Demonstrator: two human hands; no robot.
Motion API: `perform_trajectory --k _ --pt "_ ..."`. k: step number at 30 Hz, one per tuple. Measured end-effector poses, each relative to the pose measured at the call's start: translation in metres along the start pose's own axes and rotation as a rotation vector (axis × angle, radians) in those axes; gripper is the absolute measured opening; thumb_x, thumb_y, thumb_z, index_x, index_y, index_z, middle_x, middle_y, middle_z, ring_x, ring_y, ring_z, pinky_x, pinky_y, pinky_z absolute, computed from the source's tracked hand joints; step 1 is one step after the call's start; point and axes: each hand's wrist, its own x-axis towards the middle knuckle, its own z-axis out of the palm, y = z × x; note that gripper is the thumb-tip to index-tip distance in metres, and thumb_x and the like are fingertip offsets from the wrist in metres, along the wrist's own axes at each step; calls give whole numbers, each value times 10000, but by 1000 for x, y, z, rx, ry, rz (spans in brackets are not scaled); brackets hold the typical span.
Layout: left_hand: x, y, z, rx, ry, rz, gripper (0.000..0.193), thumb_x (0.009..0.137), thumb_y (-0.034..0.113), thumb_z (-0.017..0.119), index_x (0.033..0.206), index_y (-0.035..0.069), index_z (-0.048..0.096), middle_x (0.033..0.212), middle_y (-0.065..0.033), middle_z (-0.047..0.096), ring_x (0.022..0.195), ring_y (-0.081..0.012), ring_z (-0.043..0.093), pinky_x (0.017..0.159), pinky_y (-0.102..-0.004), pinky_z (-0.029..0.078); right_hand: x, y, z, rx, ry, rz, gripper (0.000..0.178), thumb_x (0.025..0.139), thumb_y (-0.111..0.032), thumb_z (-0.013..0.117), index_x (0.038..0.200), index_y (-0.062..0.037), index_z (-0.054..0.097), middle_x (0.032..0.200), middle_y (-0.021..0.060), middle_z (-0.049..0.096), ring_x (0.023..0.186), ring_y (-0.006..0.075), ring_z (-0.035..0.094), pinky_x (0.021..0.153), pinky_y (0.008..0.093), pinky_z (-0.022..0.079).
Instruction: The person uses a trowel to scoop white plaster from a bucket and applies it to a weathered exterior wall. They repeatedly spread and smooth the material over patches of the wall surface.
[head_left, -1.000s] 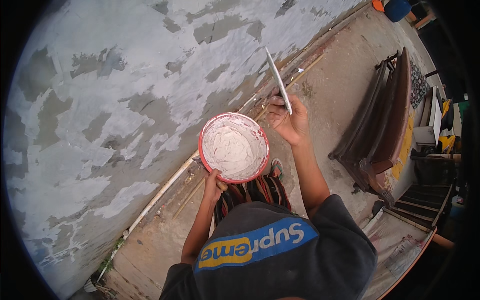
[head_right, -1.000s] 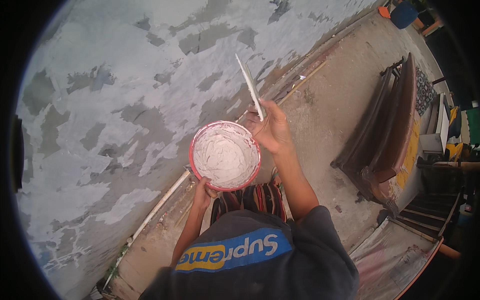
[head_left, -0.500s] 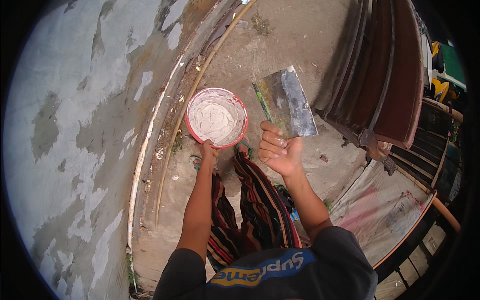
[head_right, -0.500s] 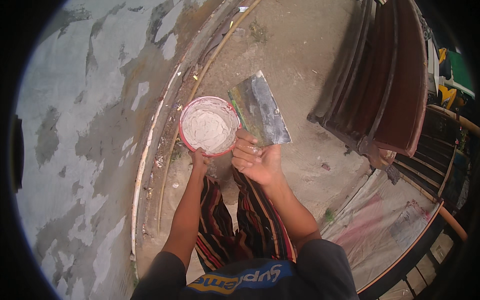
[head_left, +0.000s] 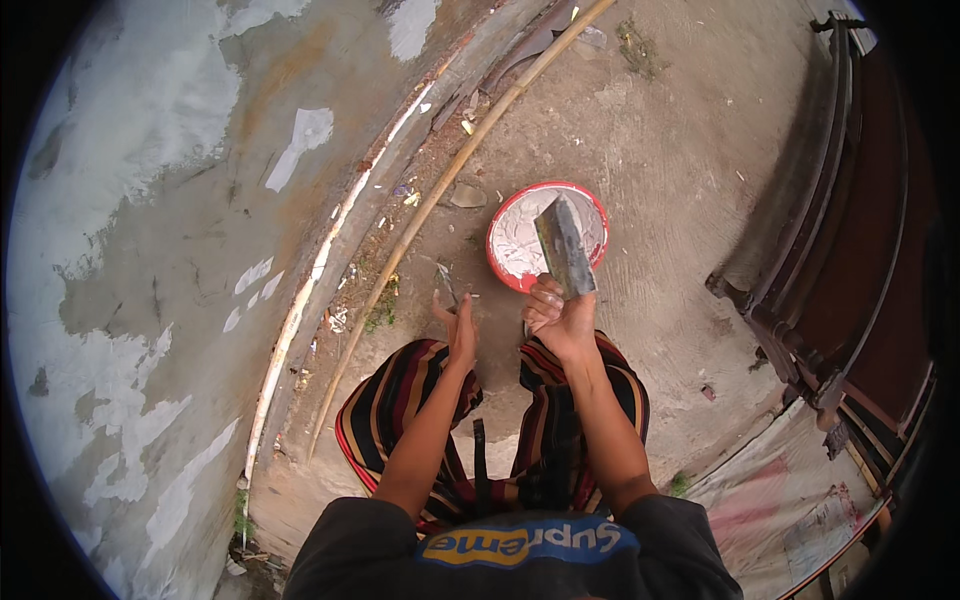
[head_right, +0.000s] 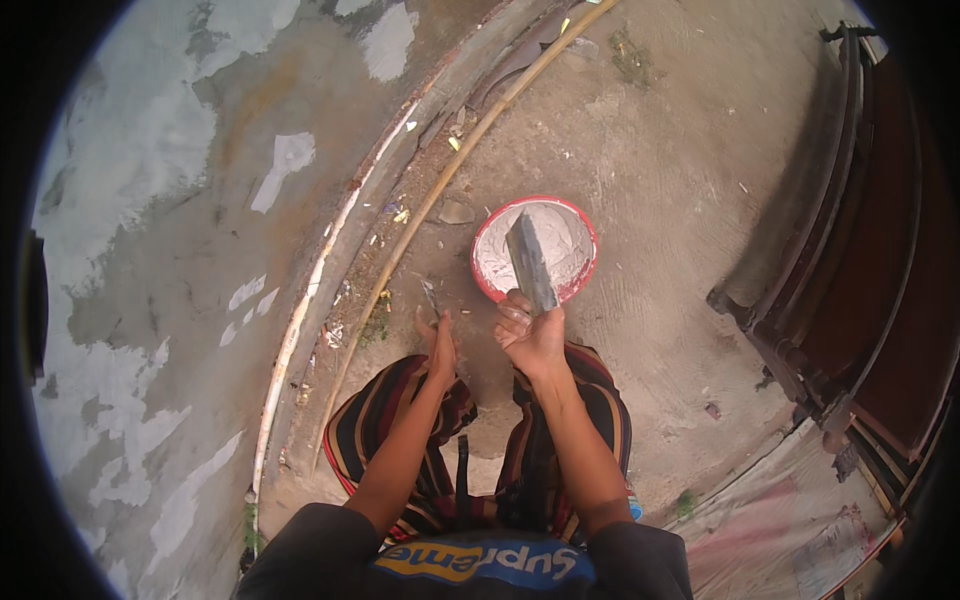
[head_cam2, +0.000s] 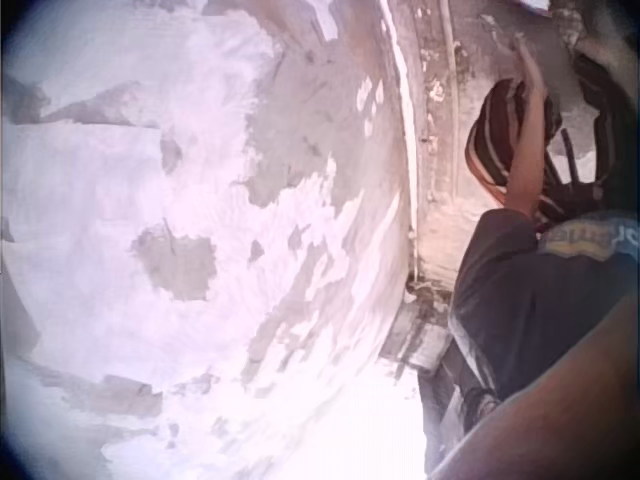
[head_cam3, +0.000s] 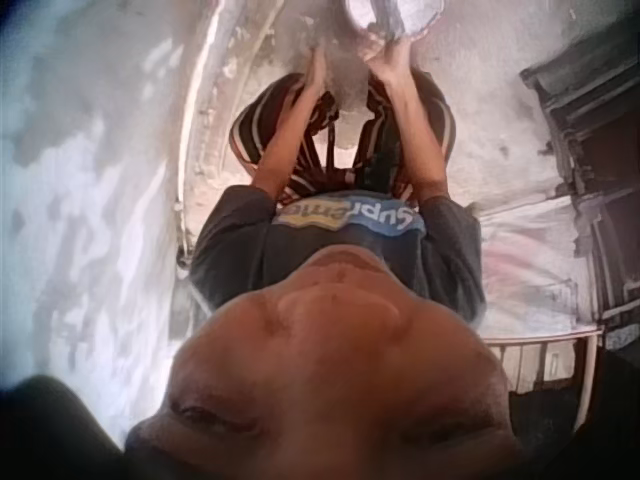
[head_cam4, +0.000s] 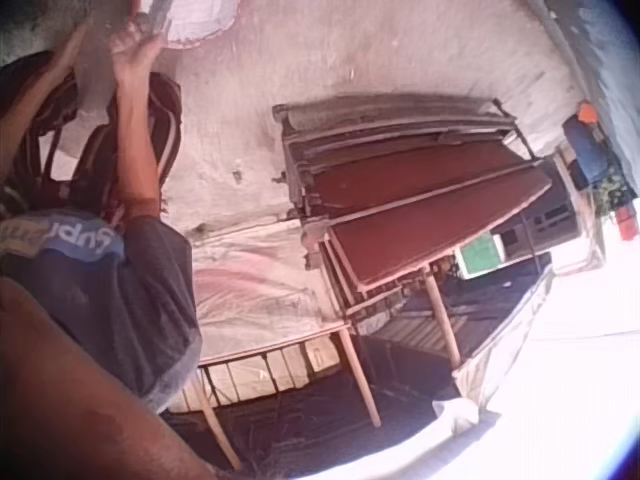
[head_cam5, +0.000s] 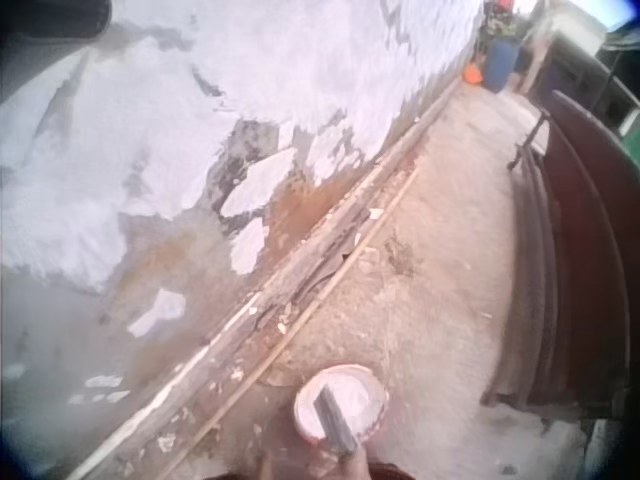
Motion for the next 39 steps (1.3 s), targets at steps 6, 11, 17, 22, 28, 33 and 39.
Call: perform_trajectory --k 6,11,17,22,28,33,39 --pt "-34 77 -43 -32 -617 256 624 931 444 563 1412 80 401 1074 -62 429 868 -112 454 731 -267 409 53 36 -3 -138 -97 332 443 932 -511 448 700 -137 397 591 -34 361 512 94 336 536 257 301" --pt "10 81 -42 -164 -773 396 535 958 349 552 1392 75 402 1130 -43 523 1033 -110 487 862 -292 410 79 24 -15 -233 -256 484 422 953 -489 425 725 -134 398 595 -29 349 518 99 336 540 250 316" --pt "24 84 -23 -459 -816 484 481 976 300 546 1358 42 408 1084 -82 598 1043 -189 600 912 -357 493 112 15 -18 -503 -414 613 410 971 -465 410 717 -143 398 604 -27 353 519 96 330 533 240 296" --pt "23 81 -40 -421 -751 467 348 968 291 564 1202 42 499 1035 -111 630 928 -215 647 790 -386 542 109 33 -21 -639 -425 751 411 965 -495 414 803 -124 482 641 -15 404 527 113 371 552 250 340" --pt "17 87 -39 -696 -642 525 333 958 276 587 1187 40 530 1055 -72 641 953 -181 622 816 -331 498 133 20 -27 -1500 -434 59 295 991 -240 457 1165 -11 524 960 66 611 873 172 600 810 320 488" --pt "14 88 -41 -475 -507 544 344 947 293 608 1196 64 544 1120 -9 616 1008 -95 557 844 -276 428 128 22 -42 -1138 -533 216 490 925 -75 555 1370 27 376 1286 147 546 1202 246 545 1017 417 436" --pt "8 74 -42 -419 -499 420 362 939 272 619 1225 64 536 1154 -23 607 1055 -109 540 888 -283 413 148 27 -58 -1552 -425 154 419 933 -33 516 1343 -47 430 1137 96 587 992 202 608 893 353 509"
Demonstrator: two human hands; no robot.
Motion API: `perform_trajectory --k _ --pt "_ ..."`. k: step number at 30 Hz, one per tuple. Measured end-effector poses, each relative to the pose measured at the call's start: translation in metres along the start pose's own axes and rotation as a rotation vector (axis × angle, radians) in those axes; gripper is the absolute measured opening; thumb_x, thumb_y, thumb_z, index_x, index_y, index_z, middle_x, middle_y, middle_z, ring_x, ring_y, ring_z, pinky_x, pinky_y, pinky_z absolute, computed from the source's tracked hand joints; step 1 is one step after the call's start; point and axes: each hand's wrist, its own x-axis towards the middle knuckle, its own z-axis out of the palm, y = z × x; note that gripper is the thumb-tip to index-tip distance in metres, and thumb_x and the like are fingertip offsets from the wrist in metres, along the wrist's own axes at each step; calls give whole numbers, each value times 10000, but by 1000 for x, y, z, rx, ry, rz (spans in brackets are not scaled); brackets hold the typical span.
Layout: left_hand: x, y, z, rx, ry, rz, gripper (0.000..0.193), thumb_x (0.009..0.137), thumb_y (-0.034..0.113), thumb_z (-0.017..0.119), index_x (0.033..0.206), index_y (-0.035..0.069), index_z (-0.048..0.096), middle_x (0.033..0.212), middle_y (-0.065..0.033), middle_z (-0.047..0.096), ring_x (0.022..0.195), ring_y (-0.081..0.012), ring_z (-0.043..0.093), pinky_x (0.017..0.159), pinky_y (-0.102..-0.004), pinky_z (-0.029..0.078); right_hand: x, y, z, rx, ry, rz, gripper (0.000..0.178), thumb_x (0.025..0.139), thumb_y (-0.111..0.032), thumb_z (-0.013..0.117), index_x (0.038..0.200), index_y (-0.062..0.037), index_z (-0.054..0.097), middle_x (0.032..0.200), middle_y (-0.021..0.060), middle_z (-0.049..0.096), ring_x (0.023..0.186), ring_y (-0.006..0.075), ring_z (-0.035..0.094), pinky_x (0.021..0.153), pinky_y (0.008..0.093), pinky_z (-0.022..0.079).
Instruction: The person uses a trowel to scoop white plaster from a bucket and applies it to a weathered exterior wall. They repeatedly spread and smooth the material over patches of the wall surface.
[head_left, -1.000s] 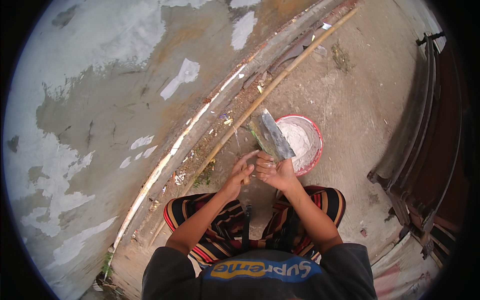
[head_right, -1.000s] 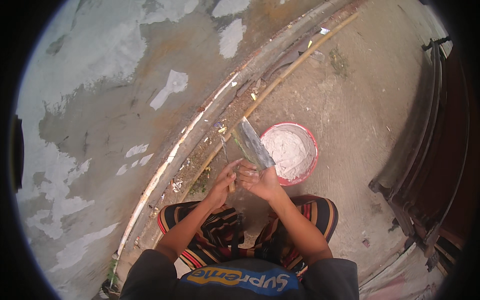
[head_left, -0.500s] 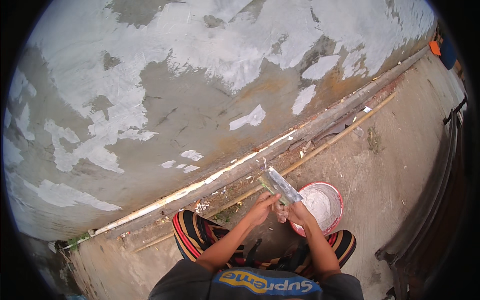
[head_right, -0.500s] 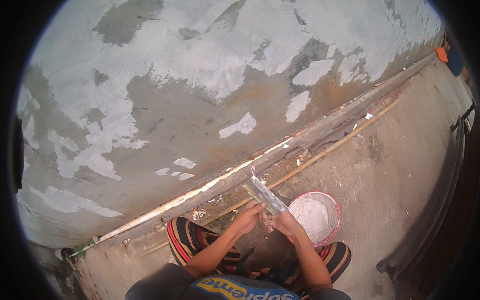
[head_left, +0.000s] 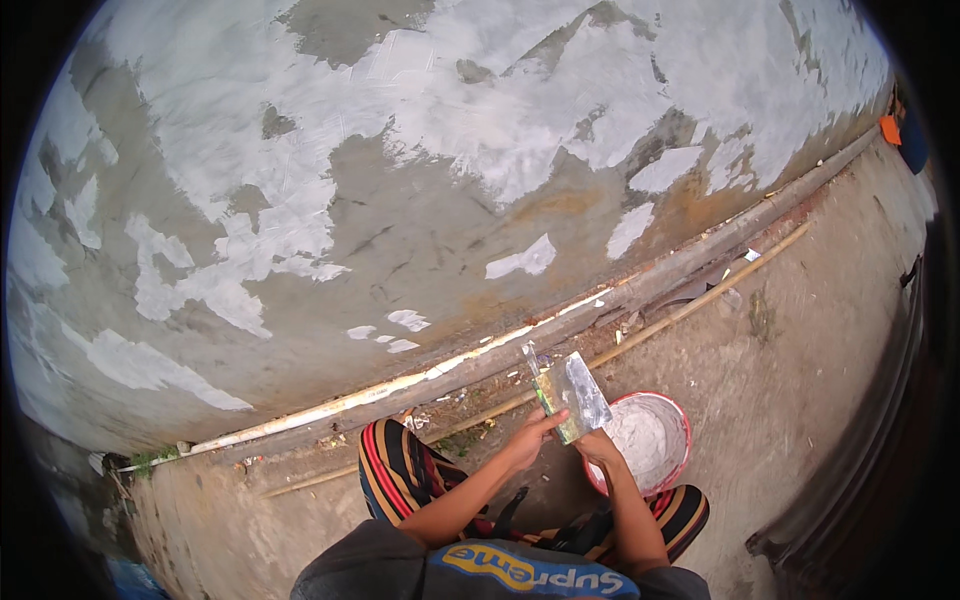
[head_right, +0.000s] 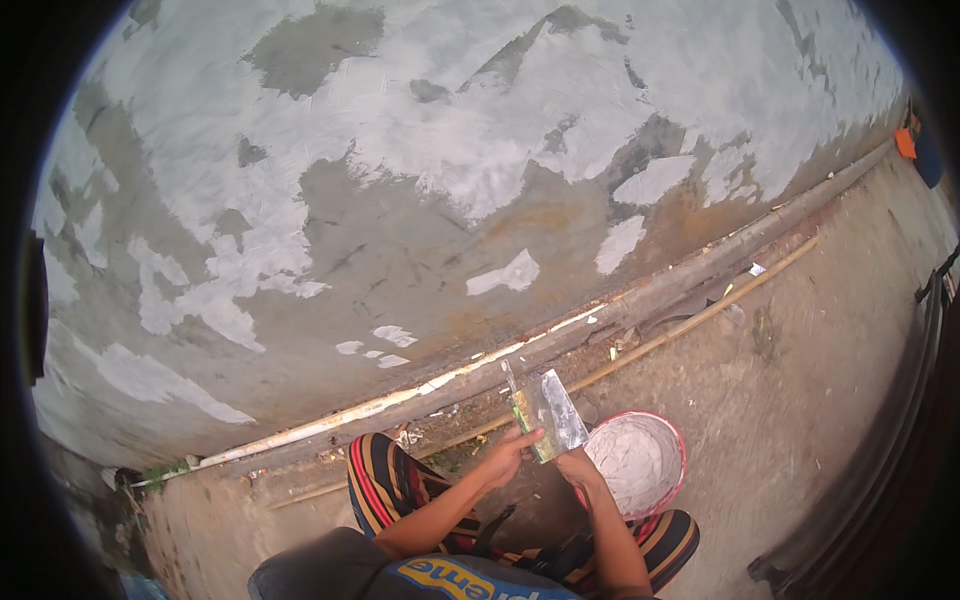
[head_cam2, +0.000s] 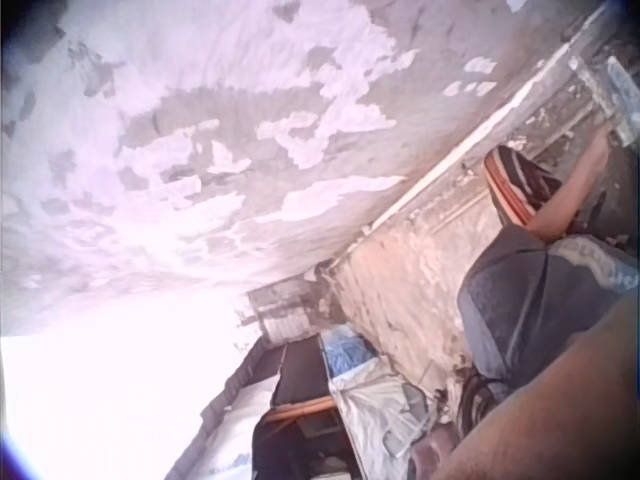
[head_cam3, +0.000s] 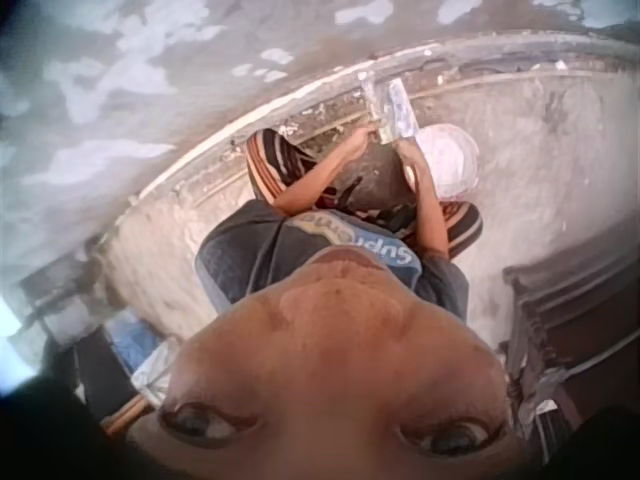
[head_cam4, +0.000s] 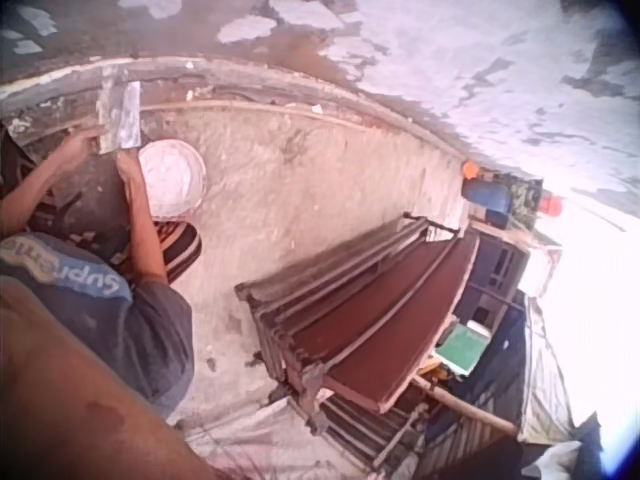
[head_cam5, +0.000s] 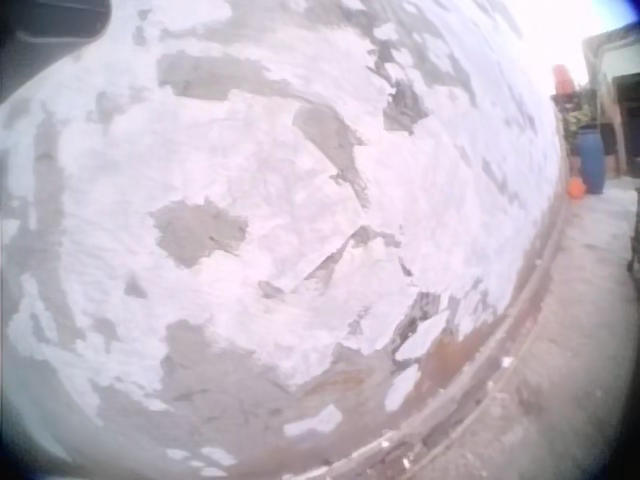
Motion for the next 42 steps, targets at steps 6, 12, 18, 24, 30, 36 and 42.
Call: perform_trajectory --k 6,12,18,24,30,36,42 --pt "-2 53 -37 -138 251 411 409 980 196 540 1311 23 375 1251 -117 536 1164 -229 544 937 -449 528 -11 -40 -33 85 333 -172 324 1016 -296 406 1212 -61 512 836 51 608 650 103 546 559 234 439" --pt "6 59 -57 144 411 567 368 978 174 545 1276 29 385 1155 -96 561 980 -189 619 833 -414 580 -23 -69 -7 -188 388 -349 202 939 -216 620 1049 -47 609 713 -22 583 602 29 457 516 198 342" --pt "15 40 -53 237 516 483 383 973 164 570 1298 56 397 1132 -86 586 980 -171 611 748 -319 537 -14 -53 5 -234 380 -308 183 892 -177 692 996 -37 638 702 -46 570 620 22 466 532 202 349" --pt "11 47 -27 71 373 637 392 975 157 566 1314 51 399 1169 -90 570 1011 -177 602 803 -330 534 -10 -45 2 -254 381 -310 187 889 -194 696 982 -38 649 640 -42 541 575 25 449 508 211 338" --pt "8 46 -24 64 370 640 398 976 166 562 1316 42 395 1177 -94 567 1029 -186 598 839 -353 543 -12 -46 5 -274 384 -268 199 887 -223 699 972 -49 658 609 -42 530 545 29 453 490 219 335" --pt "8 44 -31 133 338 628 380 977 180 564 1287 25 408 1164 -99 576 1012 -184 607 803 -333 535 -13 -42 2 -267 381 -256 191 886 -218 701 964 -49 657 614 -45 536 547 29 436 490 219 329" --pt "11 42 -57 323 382 546 329 978 191 565 1230 17 446 1122 -89 596 946 -162 614 748 -311 526 -14 -38 4 -271 411 -281 175 881 -201 704 951 -45 663 623 -49 534 558 24 420 496 217 322"
